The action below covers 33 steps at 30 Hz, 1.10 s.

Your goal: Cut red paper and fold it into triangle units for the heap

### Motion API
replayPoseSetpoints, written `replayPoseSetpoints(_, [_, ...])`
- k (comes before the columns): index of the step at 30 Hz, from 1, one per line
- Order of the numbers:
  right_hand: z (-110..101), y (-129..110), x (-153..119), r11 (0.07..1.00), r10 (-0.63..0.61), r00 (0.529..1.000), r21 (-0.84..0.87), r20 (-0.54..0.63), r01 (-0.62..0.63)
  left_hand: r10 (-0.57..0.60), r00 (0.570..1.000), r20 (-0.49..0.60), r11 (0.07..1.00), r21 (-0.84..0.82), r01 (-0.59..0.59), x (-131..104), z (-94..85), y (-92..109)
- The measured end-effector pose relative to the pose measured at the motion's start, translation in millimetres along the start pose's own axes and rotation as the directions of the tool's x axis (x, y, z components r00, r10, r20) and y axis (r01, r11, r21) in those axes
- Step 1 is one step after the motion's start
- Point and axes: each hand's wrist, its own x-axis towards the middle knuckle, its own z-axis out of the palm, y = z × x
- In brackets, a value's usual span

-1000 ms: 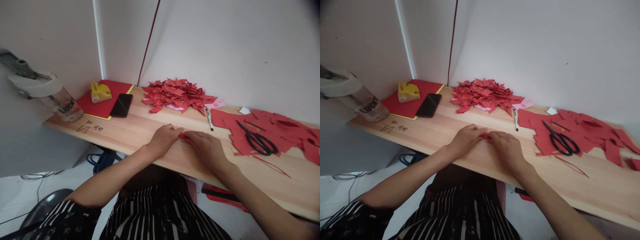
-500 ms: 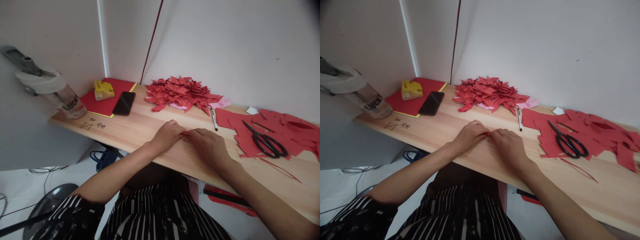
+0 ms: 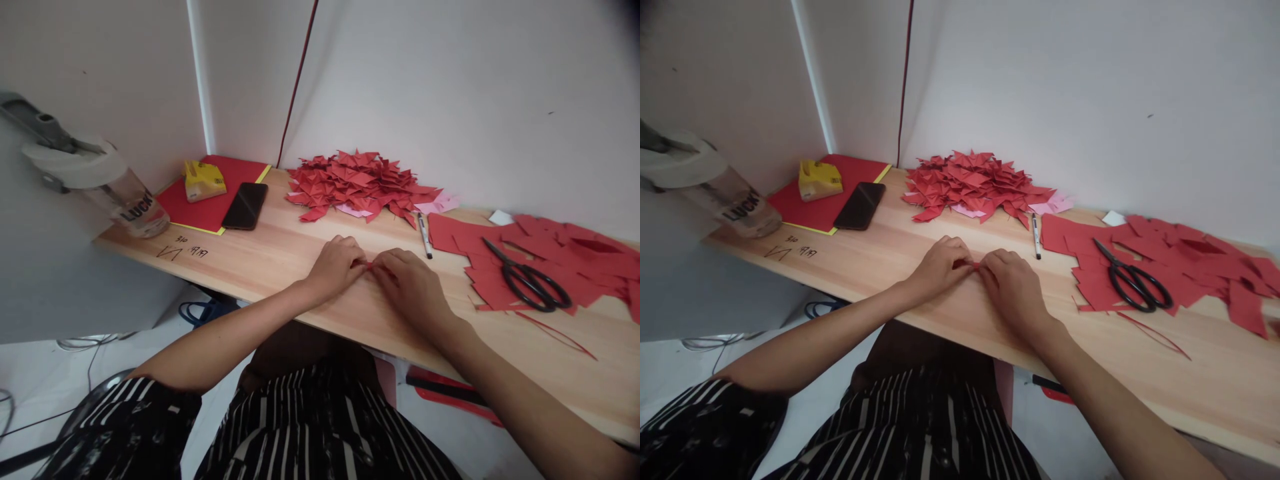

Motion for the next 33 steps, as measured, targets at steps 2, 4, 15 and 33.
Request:
replayPoseSetpoints(2, [0, 1, 1, 0.998, 0.023, 1.0, 0.054, -0.001, -0.022, -0.046, 0.999, 0.013, 0.999, -0.027, 0.047, 2, -1.0, 1])
replayPoseSetpoints(4, [1, 2, 1, 0.997, 0.035, 0.999, 0.073, -0.008, -0.034, -0.087, 0.996, 0.024, 0.995, -0.052, 0.088, 5, -1.7, 2])
replayPoseSetpoints(15, [7, 6, 9, 0.983, 0.145, 0.988, 0.103, 0.059, -0.15, -0.188, 0.981, 0.054, 0.982, 0.01, 0.187, 12, -0.4, 5])
replayPoseSetpoints(33, [6, 2, 13, 0.978, 0.197, 0.975, 0.053, 0.106, -0.204, -0.193, 0.974, 0.117, 0.98, 0.078, 0.185, 22, -6.2, 1])
